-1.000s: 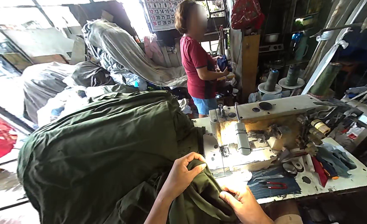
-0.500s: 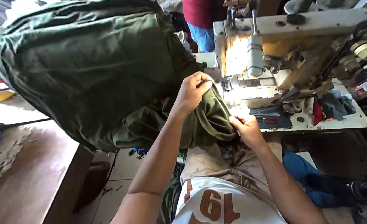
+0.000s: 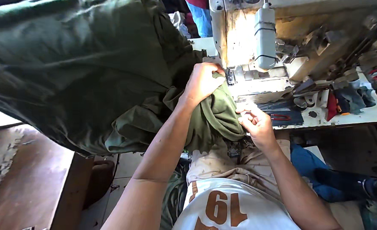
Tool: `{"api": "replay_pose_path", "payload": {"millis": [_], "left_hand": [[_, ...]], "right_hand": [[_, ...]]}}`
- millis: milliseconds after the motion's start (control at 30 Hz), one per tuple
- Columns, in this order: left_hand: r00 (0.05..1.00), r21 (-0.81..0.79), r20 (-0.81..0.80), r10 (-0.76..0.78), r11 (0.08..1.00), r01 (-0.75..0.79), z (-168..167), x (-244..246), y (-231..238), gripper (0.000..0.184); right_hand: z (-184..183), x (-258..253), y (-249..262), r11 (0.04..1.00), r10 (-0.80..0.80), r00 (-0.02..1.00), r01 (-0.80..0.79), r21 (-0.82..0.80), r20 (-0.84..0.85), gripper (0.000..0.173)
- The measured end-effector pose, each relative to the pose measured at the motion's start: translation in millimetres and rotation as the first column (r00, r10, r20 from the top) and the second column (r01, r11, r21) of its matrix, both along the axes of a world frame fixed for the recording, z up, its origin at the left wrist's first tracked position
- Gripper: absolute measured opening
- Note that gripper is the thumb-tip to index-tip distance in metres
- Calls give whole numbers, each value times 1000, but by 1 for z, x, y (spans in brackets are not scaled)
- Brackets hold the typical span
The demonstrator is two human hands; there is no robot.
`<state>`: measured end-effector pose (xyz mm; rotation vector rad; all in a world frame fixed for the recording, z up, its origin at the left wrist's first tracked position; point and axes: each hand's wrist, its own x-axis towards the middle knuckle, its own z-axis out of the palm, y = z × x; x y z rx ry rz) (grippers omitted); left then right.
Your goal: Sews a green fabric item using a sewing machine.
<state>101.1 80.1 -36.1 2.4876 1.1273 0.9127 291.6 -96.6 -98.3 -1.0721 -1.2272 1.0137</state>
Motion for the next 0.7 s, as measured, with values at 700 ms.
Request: {"api": "replay_pose_path", "payload": {"millis": [700], "left_hand": [[971, -48, 203, -125, 989, 137, 5, 24, 49, 22]], "right_hand": [[12, -5, 23, 993, -108, 994, 109, 39, -30, 29]]}}
